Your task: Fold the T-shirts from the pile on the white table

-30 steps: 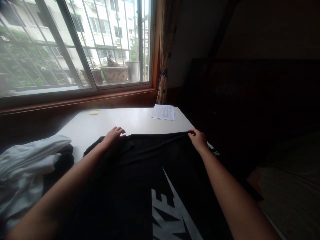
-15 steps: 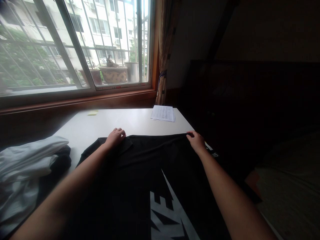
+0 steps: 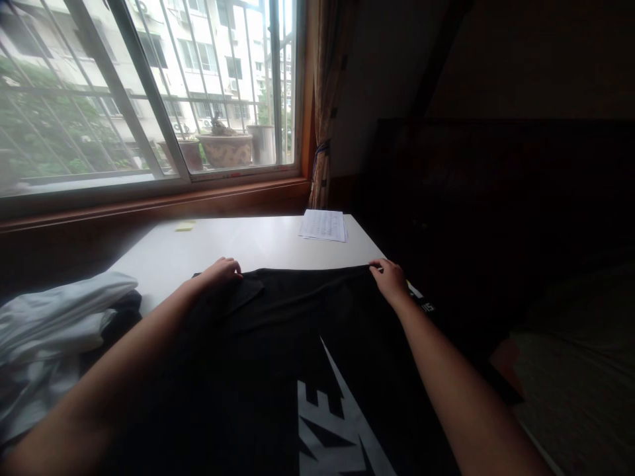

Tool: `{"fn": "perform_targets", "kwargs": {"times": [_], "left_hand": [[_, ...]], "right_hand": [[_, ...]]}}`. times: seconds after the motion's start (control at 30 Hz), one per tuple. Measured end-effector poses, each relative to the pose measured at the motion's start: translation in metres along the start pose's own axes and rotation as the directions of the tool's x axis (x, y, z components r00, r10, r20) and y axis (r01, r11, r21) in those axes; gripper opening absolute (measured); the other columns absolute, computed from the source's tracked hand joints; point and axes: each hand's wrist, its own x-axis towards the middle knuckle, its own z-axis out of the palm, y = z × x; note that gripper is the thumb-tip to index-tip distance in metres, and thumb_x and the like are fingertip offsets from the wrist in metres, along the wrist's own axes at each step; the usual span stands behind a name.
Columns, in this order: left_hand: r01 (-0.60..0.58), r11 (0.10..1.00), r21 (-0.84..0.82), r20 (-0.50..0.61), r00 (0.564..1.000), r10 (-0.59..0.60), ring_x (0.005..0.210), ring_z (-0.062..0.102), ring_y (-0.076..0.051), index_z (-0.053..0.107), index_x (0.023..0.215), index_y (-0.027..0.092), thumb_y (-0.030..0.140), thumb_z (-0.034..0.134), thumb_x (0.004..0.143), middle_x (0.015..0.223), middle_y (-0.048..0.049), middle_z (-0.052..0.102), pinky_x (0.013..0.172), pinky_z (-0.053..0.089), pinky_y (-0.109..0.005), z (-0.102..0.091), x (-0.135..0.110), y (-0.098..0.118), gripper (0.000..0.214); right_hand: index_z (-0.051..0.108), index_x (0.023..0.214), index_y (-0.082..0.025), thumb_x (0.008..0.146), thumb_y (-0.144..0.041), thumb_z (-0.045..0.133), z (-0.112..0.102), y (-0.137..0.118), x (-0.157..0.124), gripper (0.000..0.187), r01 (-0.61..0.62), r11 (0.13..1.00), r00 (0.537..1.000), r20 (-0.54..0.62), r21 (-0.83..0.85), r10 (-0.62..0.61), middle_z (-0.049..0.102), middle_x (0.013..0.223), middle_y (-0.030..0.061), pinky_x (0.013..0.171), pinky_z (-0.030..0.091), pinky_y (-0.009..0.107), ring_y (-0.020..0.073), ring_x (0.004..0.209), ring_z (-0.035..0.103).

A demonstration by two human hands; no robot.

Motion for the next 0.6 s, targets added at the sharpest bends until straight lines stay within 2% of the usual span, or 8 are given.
{"fn": "perform_targets", "kwargs": {"times": [0.13, 0.33, 0.43, 0.53, 0.6], "left_hand": [[-0.028, 0.998, -0.048, -0.004, 1.0, 0.028, 0.094, 0.062, -0.024, 0.067, 0.089, 0.02, 0.031, 0.062, 0.087, 0.101, -0.0089, 0.068, 0.081, 0.052, -0.035, -0.006, -0.007, 0.007, 0.012], [-0.05, 0.988, -0.145, 0.013, 0.999, 0.052, 0.082, 0.066, -0.02, 0.063, 0.107, 0.022, 0.031, 0.052, 0.091, 0.095, -0.0042, 0.072, 0.073, 0.054, -0.032, -0.029, -0.024, 0.013, 0.022], [-0.109, 0.979, -0.171, 0.024, 0.993, 0.114, 0.089, 0.068, -0.02, 0.067, 0.113, 0.023, 0.034, 0.053, 0.091, 0.103, -0.0053, 0.074, 0.081, 0.054, -0.033, -0.044, -0.026, 0.016, 0.029], [-0.229, 0.962, -0.148, -0.019, 0.973, 0.229, 0.093, 0.067, -0.022, 0.073, 0.104, 0.022, 0.039, 0.052, 0.092, 0.103, -0.0073, 0.073, 0.087, 0.053, -0.036, -0.056, -0.028, 0.019, 0.03], [-0.278, 0.956, -0.092, -0.076, 0.959, 0.272, 0.095, 0.065, -0.024, 0.074, 0.1, 0.021, 0.039, 0.05, 0.093, 0.101, -0.0085, 0.073, 0.088, 0.052, -0.038, -0.063, -0.032, 0.021, 0.031]], "right_hand": [[0.073, 0.1, -0.025, 0.087, -0.03, 0.058, -0.009, -0.001, -0.005, 0.021, 0.028, 0.998, 0.999, -0.022, 0.063, -0.026, 0.072, 0.109, 0.0065, 0.095, 0.053, 0.039, 0.0248, 0.101, 0.067], [0.073, 0.099, -0.025, 0.088, -0.03, 0.06, -0.037, -0.013, -0.009, 0.019, 0.036, 0.991, 0.999, -0.043, 0.128, -0.031, 0.072, 0.111, 0.0074, 0.095, 0.054, 0.038, 0.0256, 0.106, 0.067], [0.074, 0.101, -0.022, 0.086, -0.032, 0.062, -0.054, -0.025, -0.011, 0.021, -0.051, 0.984, 0.999, 0.0, 0.171, 0.052, 0.073, 0.105, 0.0087, 0.077, 0.058, 0.034, 0.0242, 0.091, 0.071], [0.072, 0.11, -0.021, 0.086, -0.039, 0.064, -0.071, -0.036, -0.016, 0.031, -0.166, 0.952, 0.985, 0.098, 0.259, 0.145, 0.073, 0.093, 0.0073, 0.053, 0.054, 0.026, 0.018, 0.065, 0.069], [0.071, 0.111, -0.021, 0.086, -0.041, 0.066, -0.08, -0.041, -0.021, 0.033, -0.173, 0.924, 0.982, 0.129, 0.341, 0.137, 0.073, 0.094, 0.0064, 0.048, 0.052, 0.024, 0.0164, 0.061, 0.069]]}}
